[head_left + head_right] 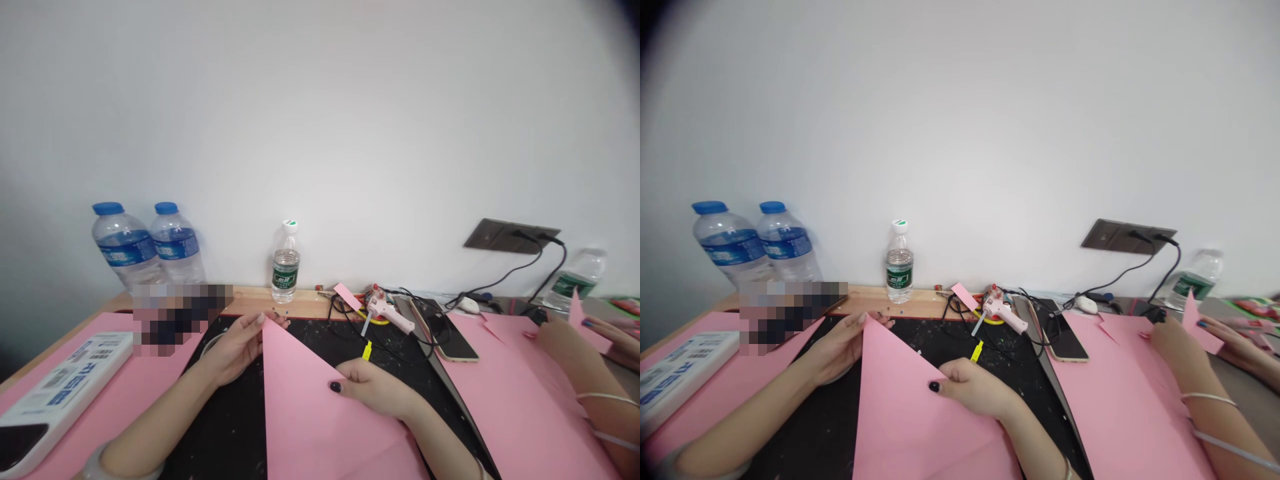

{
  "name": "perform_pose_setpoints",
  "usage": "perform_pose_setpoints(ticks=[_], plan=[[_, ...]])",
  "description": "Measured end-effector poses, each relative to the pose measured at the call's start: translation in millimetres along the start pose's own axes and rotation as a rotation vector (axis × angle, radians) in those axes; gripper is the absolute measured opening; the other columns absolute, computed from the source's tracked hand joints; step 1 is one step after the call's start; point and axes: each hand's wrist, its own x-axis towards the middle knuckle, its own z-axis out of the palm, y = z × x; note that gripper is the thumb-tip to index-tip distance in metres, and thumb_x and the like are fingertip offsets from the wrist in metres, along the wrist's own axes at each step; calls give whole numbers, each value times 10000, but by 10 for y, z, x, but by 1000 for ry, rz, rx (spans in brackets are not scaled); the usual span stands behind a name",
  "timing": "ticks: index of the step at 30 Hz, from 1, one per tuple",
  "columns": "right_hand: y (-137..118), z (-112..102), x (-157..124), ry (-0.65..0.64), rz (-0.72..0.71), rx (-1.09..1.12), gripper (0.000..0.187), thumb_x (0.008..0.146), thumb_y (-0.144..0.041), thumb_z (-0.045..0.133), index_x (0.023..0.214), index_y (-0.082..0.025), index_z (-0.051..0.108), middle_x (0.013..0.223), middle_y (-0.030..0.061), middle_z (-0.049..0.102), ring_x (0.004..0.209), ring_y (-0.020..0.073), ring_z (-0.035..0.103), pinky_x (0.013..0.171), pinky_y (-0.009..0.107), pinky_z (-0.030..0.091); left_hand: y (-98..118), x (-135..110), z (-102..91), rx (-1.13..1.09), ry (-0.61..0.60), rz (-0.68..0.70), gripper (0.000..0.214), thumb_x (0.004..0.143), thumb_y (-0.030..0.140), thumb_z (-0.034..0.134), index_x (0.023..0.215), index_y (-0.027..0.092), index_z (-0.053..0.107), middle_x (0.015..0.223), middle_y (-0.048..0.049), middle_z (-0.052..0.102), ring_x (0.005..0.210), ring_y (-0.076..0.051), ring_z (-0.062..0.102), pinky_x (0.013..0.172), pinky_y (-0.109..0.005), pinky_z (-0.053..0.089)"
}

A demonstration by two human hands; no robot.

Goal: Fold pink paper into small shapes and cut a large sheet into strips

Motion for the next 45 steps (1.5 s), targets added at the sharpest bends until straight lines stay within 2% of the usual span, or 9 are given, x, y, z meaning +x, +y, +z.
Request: perform_pose_setpoints(ticks=[7, 17, 32, 45], plan=[[7, -1, 2, -12, -1, -25, 430, 742, -556, 522, 657, -136, 491, 563, -57, 382, 481, 55, 301, 436, 163, 268, 8, -14, 15, 24, 33, 4, 142, 737, 318, 647, 782, 183, 650, 854, -37, 716, 883, -220, 643, 734, -296, 508], [-9, -26, -4, -18, -32, -219, 421, 774, -488, 504, 552, -164, 354, 525, -72, 275, 467, 47, 221, 389, 169, 158, -30, 4, 117, 146, 140, 78, 214, 697, 311, 678, 831, 145, 686, 847, -75, 724, 764, -206, 660, 696, -300, 510], [-13, -25, -2, -26, -8, -193, 395, 773, -469, 509, 564, -160, 379, 530, -68, 308, 463, 47, 246, 386, 161, 183, -20, -3, 135, 163, 166, 74, 248, 689, 343, 678, 804, 124, 684, 804, -94, 728, 740, -218, 663, 675, -310, 508], [23, -41, 2, -31, 15, -86, 377, 760, -455, 540, 580, -132, 465, 509, -67, 351, 437, 37, 260, 381, 156, 199, -14, -3, 117, 135, 146, 64, 220, 725, 327, 652, 822, 134, 697, 810, -90, 729, 708, -192, 654, 642, -272, 500]])
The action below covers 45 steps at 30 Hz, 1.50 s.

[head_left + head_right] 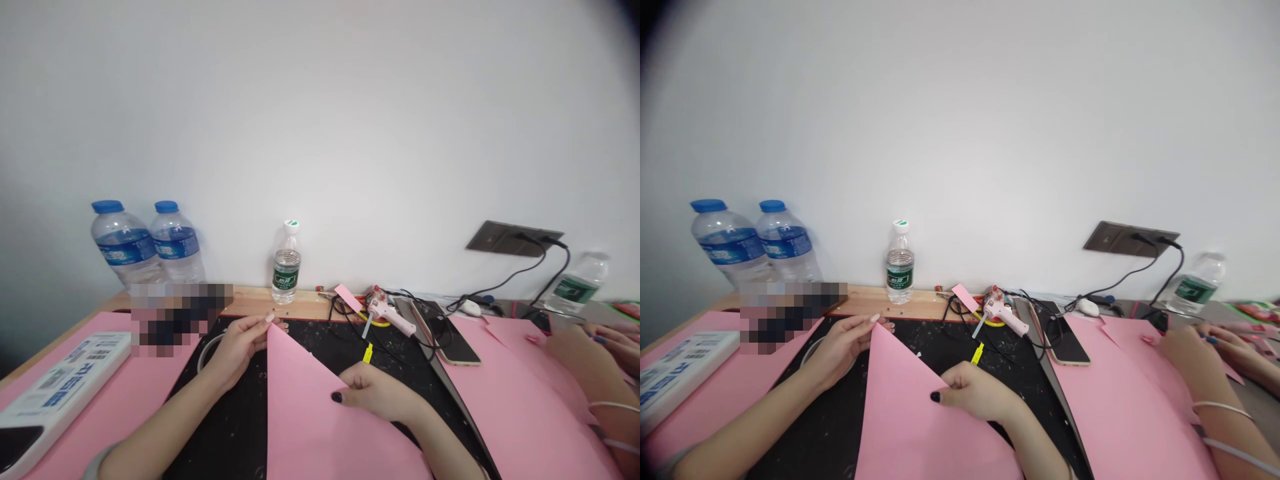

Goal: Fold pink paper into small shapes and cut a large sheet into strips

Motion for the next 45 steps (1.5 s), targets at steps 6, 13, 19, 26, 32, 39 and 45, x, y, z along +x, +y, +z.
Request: perform_pose_setpoints(ticks=[6, 13, 19, 26, 32, 39, 45], plan=[[15, -5, -2, -25, -11, 0, 377, 773, -458, 527, 596, -130, 468, 529, -60, 365, 453, 40, 278, 395, 155, 219, 15, -6, 6, 11, -22, -14, 231, 728, 331, 649, 850, 140, 695, 860, -94, 721, 705, -184, 649, 648, -277, 503], [25, -8, 9, -10, -18, -36, 376, 769, -448, 536, 577, -138, 445, 514, -69, 336, 448, 39, 259, 385, 152, 198, 8, -19, -4, 34, -31, -15, 224, 730, 315, 648, 854, 131, 685, 838, -93, 719, 701, -173, 644, 678, -284, 503], [38, -12, 23, -18, -26, -34, 357, 781, -416, 527, 574, -149, 413, 527, -63, 323, 458, 44, 252, 388, 158, 200, -8, -11, -17, 86, -14, 8, 238, 760, 337, 602, 834, 117, 656, 844, -107, 709, 722, -196, 650, 711, -325, 501], [38, -15, 16, -20, -26, -69, 347, 807, -401, 485, 580, -158, 386, 533, -60, 309, 465, 49, 243, 385, 165, 182, -17, -12, 22, 293, 45, 93, 290, 784, 403, 521, 793, 123, 596, 690, -50, 653, 639, -187, 622, 665, -331, 491], [-16, 35, -20, 78, 6, -243, 301, 802, -351, 477, 592, -170, 360, 548, -61, 294, 487, 60, 263, 384, 165, 191, -13, -48, 96, 619, 192, 308, 304, 776, 373, 521, 544, 199, 430, 509, 67, 411, 509, -133, 418, 531, -246, 326], [-95, 142, -41, 240, -68, -412, 252, 776, -273, 506, 594, -164, 371, 575, -57, 370, 550, 74, 319, 435, 173, 215, -42, -36, 145, 790, 223, 452, 216, 796, 297, 475, 604, 221, 408, 574, 49, 427, 576, -172, 417, 583, -271, 274], [-18, 89, 17, 152, -33, -154, 305, 787, -352, 514, 603, -176, 346, 559, -69, 280, 500, 63, 247, 410, 173, 190, -39, -43, 164, 712, 172, 388, 183, 830, 332, 433, 688, 215, 442, 597, 58, 431, 567, -149, 424, 554, -243, 301]])
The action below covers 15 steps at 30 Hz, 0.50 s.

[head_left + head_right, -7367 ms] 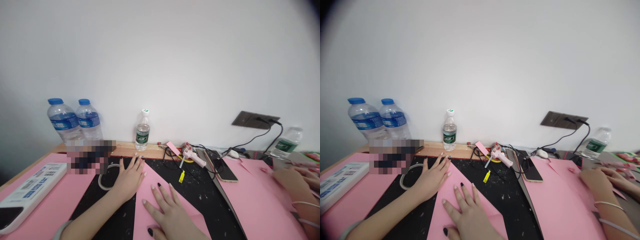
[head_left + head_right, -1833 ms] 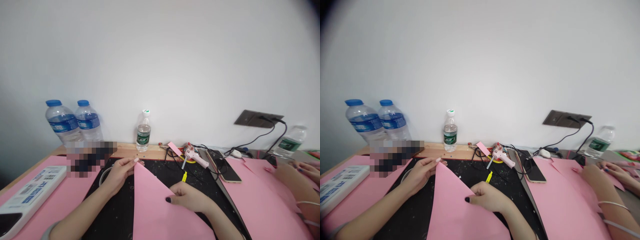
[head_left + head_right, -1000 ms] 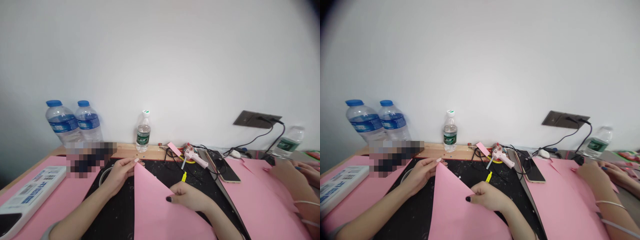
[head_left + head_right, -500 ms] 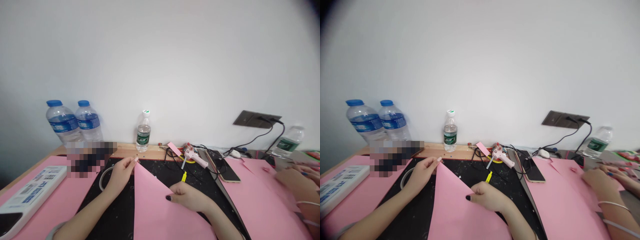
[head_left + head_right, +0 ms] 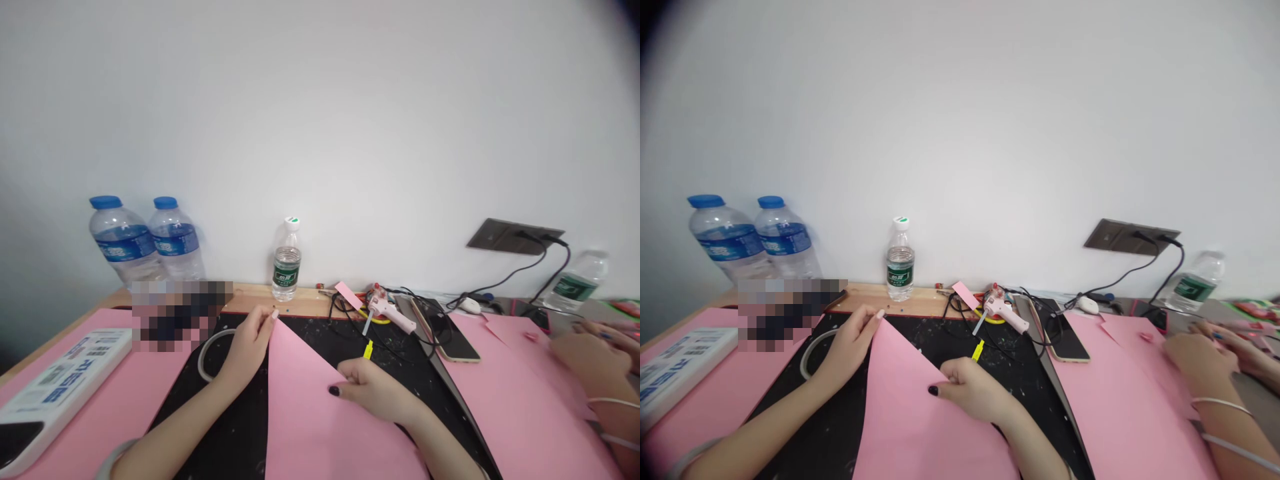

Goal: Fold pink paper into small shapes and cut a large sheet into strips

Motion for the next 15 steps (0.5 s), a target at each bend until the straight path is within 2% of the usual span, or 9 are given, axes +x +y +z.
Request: perform_pose_setpoints(ticks=[5, 8, 12, 15], plan=[[38, -9, 28, -11, 14, 204, 312, 781, -397, 536, 635, -171, 377, 570, -62, 321, 491, 59, 263, 414, 169, 201, 53, -24, 13, -150, -151, -85, 222, 855, 375, 383, 960, 206, 480, 585, 67, 475, 493, -123, 452, 469, -206, 331], [45, 3, 29, -3, 21, 255, 337, 770, -436, 547, 642, -170, 385, 571, -61, 335, 485, 57, 272, 416, 167, 210, 91, -58, 33, -204, -226, -113, 272, 852, 378, 395, 1027, 191, 488, 597, 50, 541, 513, -132, 502, 479, -208, 373], [48, 7, 31, 7, 27, 268, 379, 752, -487, 554, 633, -171, 382, 557, -66, 329, 469, 51, 261, 406, 164, 200, 115, -115, 63, -256, -257, -153, 353, 857, 382, 384, 1149, 194, 442, 758, -4, 642, 636, -167, 580, 580, -255, 446], [23, 4, 27, 13, 37, 267, 397, 742, -509, 554, 630, -172, 376, 552, -67, 330, 461, 49, 259, 398, 162, 192, 109, -156, 101, -215, -216, -150, 437, 850, 371, 395, 1250, 199, 360, 971, -61, 647, 814, -211, 606, 693, -308, 468]])
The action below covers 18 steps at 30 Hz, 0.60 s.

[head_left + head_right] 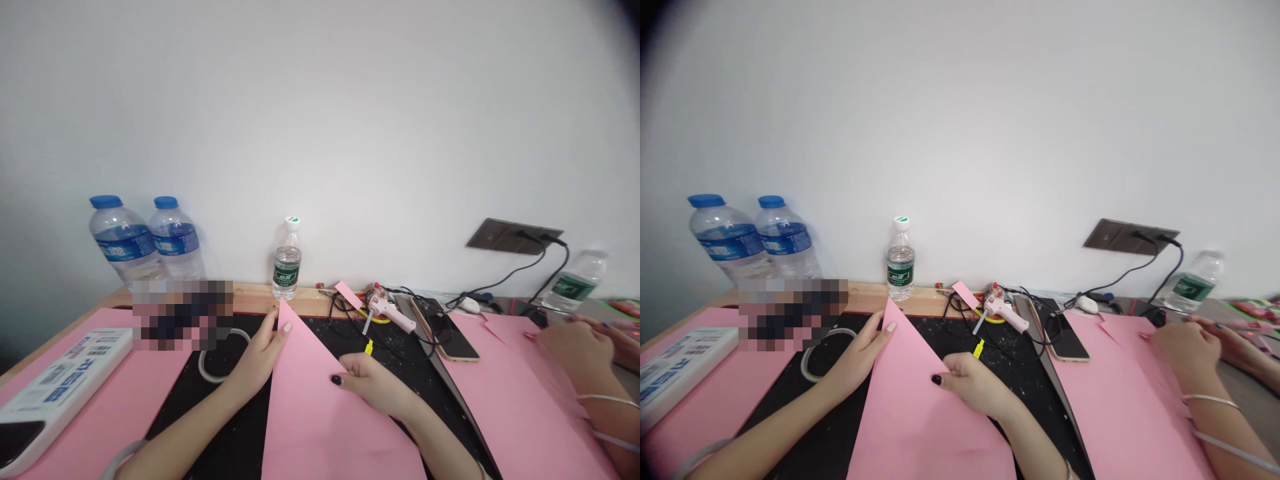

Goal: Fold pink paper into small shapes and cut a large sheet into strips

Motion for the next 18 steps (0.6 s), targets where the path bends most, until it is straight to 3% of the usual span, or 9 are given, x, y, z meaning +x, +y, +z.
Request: perform_pose_setpoints(ticks=[6, 14, 18], plan=[[-60, 29, -7, 23, -17, -35, 416, 737, -524, 548, 613, -173, 362, 553, -66, 323, 465, 50, 256, 395, 162, 189, -73, -15, 72, 196, 113, 98, 467, 842, 331, 398, 1276, 160, 362, 1201, -119, 561, 1120, -256, 494, 906, -375, 392], [-62, 68, -5, 51, -60, -127, 370, 762, -482, 540, 632, -166, 396, 566, -68, 303, 484, 56, 250, 394, 158, 195, -98, -8, 54, 322, 123, 132, 489, 868, 315, 371, 1324, 157, 294, 1210, -128, 556, 1120, -245, 499, 935, -375, 363], [-23, 92, 10, 58, -55, -113, 368, 773, -513, 513, 678, -169, 420, 526, -84, 290, 449, 51, 219, 382, 156, 177, -82, -18, 61, 297, 69, 126, 504, 868, 315, 378, 1336, 165, 270, 1200, -123, 565, 1084, -241, 527, 919, -366, 378]])
